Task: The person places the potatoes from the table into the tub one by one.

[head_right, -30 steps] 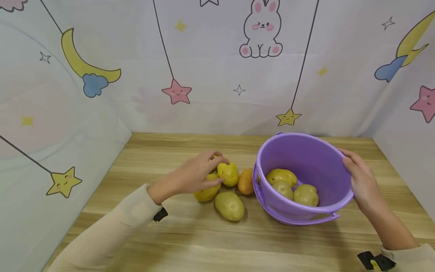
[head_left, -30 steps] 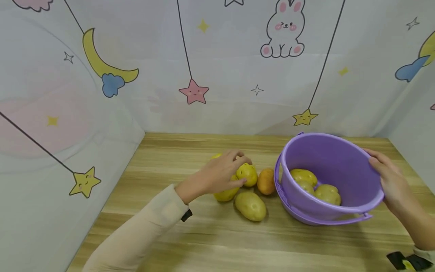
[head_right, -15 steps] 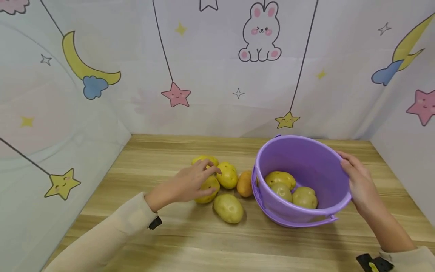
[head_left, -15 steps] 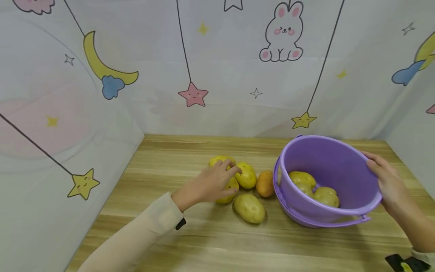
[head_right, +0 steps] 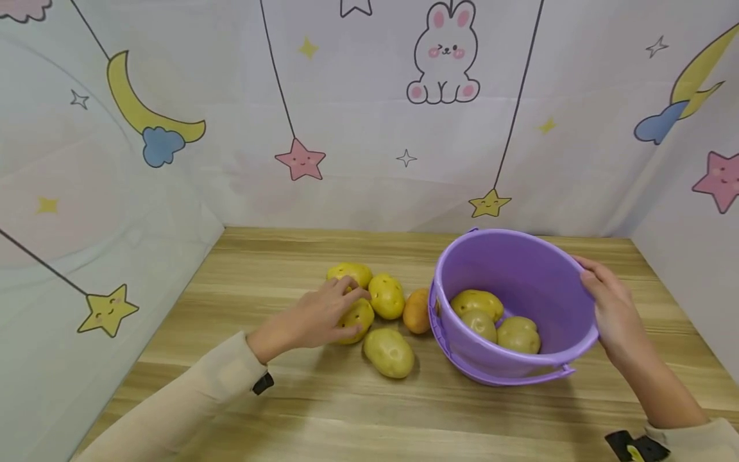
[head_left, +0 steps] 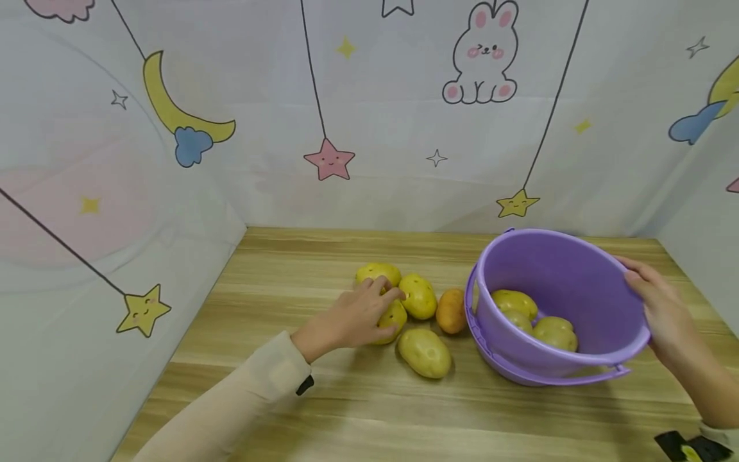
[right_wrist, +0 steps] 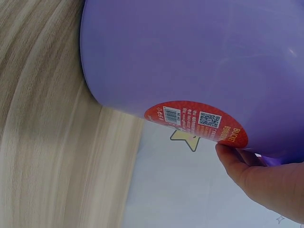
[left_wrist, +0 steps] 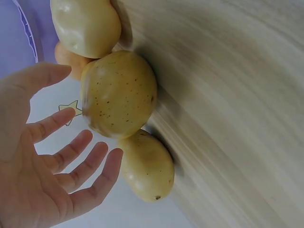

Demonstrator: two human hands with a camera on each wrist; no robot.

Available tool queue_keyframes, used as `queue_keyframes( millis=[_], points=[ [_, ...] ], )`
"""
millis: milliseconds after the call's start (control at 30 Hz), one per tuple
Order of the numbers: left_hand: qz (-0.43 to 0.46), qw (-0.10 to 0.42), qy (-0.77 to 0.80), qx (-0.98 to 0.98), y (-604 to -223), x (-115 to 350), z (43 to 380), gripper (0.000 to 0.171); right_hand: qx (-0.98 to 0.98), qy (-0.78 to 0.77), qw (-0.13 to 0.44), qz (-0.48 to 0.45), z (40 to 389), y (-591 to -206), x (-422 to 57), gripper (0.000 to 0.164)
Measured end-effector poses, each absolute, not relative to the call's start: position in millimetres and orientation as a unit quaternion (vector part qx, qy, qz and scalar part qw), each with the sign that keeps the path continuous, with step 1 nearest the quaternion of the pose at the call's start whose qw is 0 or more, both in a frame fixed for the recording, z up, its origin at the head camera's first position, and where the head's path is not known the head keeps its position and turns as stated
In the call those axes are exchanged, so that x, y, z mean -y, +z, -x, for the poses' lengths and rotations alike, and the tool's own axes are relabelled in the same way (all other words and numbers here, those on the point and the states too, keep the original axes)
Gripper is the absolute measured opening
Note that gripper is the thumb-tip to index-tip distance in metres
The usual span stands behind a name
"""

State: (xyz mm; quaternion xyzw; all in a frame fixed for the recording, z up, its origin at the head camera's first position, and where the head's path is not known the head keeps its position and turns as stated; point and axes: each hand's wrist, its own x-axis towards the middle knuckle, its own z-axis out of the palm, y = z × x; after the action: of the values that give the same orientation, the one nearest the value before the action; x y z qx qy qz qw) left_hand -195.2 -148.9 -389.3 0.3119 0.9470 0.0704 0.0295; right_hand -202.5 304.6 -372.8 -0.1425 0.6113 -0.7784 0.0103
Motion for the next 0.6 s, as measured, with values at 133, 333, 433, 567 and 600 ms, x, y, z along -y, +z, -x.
queue_keyframes(
  millis=[133,333,433,567,600],
  points=[
    [-0.319,0.028,0.063,-0.945,-393.0,148.1,197.0,0.047,-0.616,-0.776,0.009,0.138,202.3,-371.0,-305.2,0.043],
    [-0.325,0.016,0.056,-0.944,-395.9,149.2,197.4,0.048,-0.622,-0.772,0.006,0.132,202.0,-370.4,-305.4,0.043],
    [-0.322,0.025,0.056,-0.945,-396.9,149.9,196.2,0.050,-0.623,-0.771,0.007,0.133,201.8,-371.2,-305.2,0.044],
    [-0.320,0.036,0.058,-0.945,-398.9,150.2,195.5,0.051,-0.626,-0.769,0.007,0.131,201.6,-371.4,-305.1,0.044],
    [-0.320,0.036,0.057,-0.945,-399.5,150.4,195.4,0.051,-0.627,-0.768,0.007,0.130,201.7,-371.5,-305.0,0.044]
  ],
)
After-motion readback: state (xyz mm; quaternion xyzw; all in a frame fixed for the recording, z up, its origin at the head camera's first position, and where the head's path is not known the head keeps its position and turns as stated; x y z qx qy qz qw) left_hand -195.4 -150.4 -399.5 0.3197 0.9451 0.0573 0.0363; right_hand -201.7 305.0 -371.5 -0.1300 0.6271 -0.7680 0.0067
